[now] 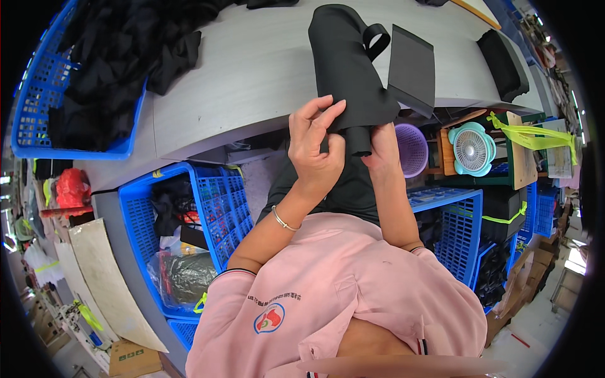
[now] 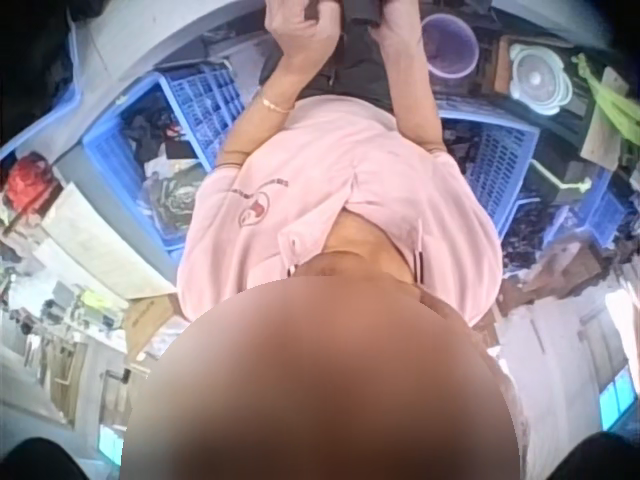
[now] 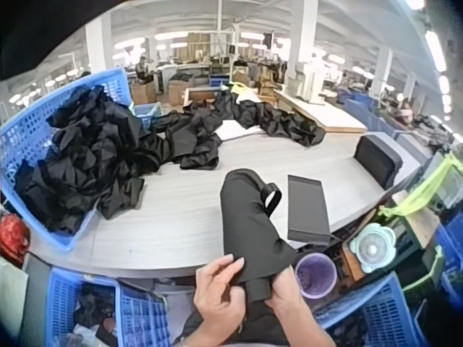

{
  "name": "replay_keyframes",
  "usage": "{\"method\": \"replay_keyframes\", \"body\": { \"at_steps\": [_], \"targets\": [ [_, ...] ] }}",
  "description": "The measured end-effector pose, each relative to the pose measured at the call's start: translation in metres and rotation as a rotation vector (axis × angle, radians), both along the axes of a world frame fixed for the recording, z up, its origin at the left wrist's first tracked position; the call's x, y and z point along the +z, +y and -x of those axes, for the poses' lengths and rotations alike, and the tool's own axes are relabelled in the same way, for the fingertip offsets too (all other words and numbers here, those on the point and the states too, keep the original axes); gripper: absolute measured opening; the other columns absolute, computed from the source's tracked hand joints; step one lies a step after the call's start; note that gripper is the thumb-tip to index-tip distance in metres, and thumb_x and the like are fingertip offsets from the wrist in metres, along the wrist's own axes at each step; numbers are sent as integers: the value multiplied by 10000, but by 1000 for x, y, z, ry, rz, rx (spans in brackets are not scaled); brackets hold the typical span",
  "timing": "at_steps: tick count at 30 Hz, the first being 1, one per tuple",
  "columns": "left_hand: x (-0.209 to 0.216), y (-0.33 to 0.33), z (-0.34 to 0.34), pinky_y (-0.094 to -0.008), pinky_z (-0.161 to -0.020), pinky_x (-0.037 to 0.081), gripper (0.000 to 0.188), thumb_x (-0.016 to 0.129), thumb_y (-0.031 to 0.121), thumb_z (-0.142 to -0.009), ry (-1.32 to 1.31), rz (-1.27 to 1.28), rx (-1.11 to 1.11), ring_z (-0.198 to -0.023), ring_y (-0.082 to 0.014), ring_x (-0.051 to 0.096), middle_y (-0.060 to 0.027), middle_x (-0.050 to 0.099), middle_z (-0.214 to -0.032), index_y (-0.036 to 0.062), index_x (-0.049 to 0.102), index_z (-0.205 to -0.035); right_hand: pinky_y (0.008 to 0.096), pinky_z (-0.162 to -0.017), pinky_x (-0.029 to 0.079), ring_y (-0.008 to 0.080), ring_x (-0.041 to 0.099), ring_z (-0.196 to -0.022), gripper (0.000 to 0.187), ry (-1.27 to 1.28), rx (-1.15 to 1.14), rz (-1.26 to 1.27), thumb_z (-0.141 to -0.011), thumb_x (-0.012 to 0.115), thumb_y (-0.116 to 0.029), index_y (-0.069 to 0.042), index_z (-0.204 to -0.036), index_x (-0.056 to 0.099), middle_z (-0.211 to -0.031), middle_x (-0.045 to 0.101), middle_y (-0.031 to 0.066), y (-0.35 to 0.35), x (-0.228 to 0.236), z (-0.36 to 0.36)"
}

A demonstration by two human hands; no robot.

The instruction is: Manually inspect and arrange black fabric garment pieces at a workstation.

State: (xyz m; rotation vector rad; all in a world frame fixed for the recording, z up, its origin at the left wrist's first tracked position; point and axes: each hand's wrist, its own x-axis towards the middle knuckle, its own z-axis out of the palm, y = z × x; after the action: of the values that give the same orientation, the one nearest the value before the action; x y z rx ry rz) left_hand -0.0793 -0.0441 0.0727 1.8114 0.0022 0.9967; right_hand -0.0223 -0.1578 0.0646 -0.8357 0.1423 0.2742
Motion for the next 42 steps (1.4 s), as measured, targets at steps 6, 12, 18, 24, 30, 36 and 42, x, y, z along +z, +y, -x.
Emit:
{"method": "replay_keyframes", "body": {
  "at_steps": [6,12,18,24,30,36,42],
  "targets": [
    [7,2,8,-246,-713,499,515,518,-178,-695,10,10,-45,-972,-172,604,-89,631,-1143,35,711,-1122,355,-844,568,212,652,-991,315,-83,17,34,-949,588,-159,5,-1217,568,-1135,636,112,3,-4,1],
    [4,-1,16,-245,-729,503,521,521,-183,-691,35,56,-106,-982,-171,602,-103,619,-1162,19,704,-1135,337,-841,568,198,658,-978,363,-28,-1,-124,-917,642,-189,-30,-1234,566,-1135,641,102,7,-11,2],
    [0,0,19,-247,-769,514,533,519,-183,-692,54,63,-124,-1013,-173,604,-109,607,-1179,15,696,-1154,388,-879,562,236,647,-1028,385,-31,-2,-138,-928,614,-160,-15,-1277,538,-1178,628,119,6,-28,-1],
    [-6,-4,21,-255,-825,515,557,488,-191,-709,92,130,-165,-1043,-170,599,-116,564,-1234,1,667,-1201,401,-908,555,239,647,-1039,413,1,40,-231,-914,629,-142,-14,-1293,524,-1186,629,117,4,-41,-4],
    [-8,3,19,-255,-871,497,587,437,-195,-707,97,233,-202,-1073,-158,575,-114,531,-1267,-22,647,-1227,376,-873,571,237,662,-1015,410,-148,26,-124,-911,640,-160,-11,-1282,547,-1176,640,124,12,-36,-1],
    [-9,4,19,-257,-863,499,579,450,-193,-710,130,204,-198,-1061,-153,574,-112,531,-1269,-20,650,-1225,378,-871,573,241,662,-1017,418,-78,4,-158,-912,639,-156,-8,-1291,540,-1181,639,129,13,-38,-4],
    [-8,6,21,-255,-834,502,561,510,-171,-739,136,134,-187,-1054,-154,572,-122,512,-1309,-5,630,-1261,395,-898,559,246,647,-1055,426,-124,65,-140,-929,624,-164,-11,-1311,511,-1210,623,122,12,-42,-6]
  ]
}}
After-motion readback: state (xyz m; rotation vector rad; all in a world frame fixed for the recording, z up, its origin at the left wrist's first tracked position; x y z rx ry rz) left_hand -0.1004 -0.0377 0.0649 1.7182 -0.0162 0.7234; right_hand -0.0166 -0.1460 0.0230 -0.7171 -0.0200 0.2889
